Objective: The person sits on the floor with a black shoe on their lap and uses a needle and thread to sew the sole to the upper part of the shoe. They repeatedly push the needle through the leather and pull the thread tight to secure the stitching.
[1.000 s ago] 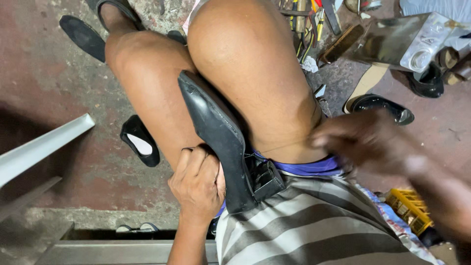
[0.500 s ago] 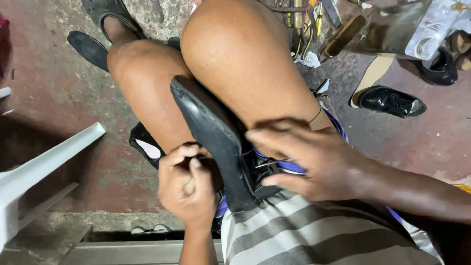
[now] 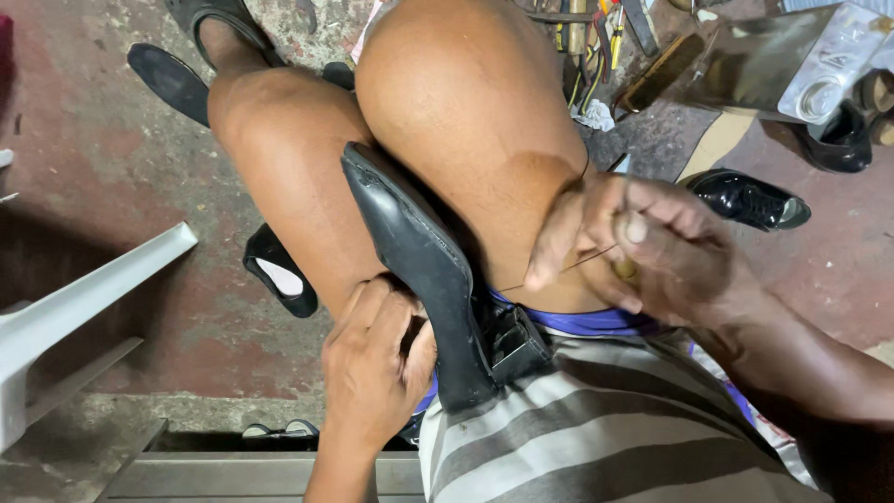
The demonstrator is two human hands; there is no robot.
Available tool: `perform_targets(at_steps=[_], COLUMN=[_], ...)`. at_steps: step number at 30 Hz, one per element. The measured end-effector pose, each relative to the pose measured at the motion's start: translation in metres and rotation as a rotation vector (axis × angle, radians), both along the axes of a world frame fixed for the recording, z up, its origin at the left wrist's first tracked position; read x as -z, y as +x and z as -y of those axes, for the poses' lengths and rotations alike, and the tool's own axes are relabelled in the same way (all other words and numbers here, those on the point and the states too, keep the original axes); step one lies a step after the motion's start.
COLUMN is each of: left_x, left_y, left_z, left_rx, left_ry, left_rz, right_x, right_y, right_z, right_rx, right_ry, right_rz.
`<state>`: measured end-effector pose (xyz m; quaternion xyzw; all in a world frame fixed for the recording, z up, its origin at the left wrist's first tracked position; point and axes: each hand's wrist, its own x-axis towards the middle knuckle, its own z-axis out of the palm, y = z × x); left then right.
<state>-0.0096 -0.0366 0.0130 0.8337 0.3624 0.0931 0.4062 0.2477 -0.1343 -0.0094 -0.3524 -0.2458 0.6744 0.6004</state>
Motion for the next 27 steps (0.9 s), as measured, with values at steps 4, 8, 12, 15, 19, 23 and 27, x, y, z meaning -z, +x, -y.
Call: perform_targets(at_steps=[4, 8, 12, 15, 19, 23, 27], left_x=[0.001, 0.004, 0.006, 0.009, 0.015, 0.022, 0.02], left_y=[0.005, 0.006, 0.008, 0.009, 0.006, -0.002, -0.004], left_z=[-0.009, -0.012, -0.014, -0.017, -0.019, -0.018, -0.018], left_rx=[-0.008, -0.077, -0.154, -0.19, -0.214, -0.203, -0.189], left_ry=[0.008, -0.072, -0.121, -0.147, -0.157, -0.208, -0.224], left_rz=[-0.03, 0.01, 0.034, 0.073, 0.093, 0.109, 0.117], right_x=[0.002, 0.004, 0.004, 0.003, 0.004, 0.006, 0.007], right_y=[-0.007, -0.005, -0.009, -0.01, -0.014, -0.019, -0.019], right_z=[0.006, 0.005, -0.008, -0.017, -0.021, -0.018, -0.014], right_rx=[-0.055, -0.203, -0.254, -0.289, -0.277, -0.2, -0.218], right_ry=[-0.139, -0.13, -0.166, -0.167, -0.084, -0.171, -0.306], right_rz=[-0.094, 0.111, 0.227, 0.386, 0.605, 0.624, 0.642])
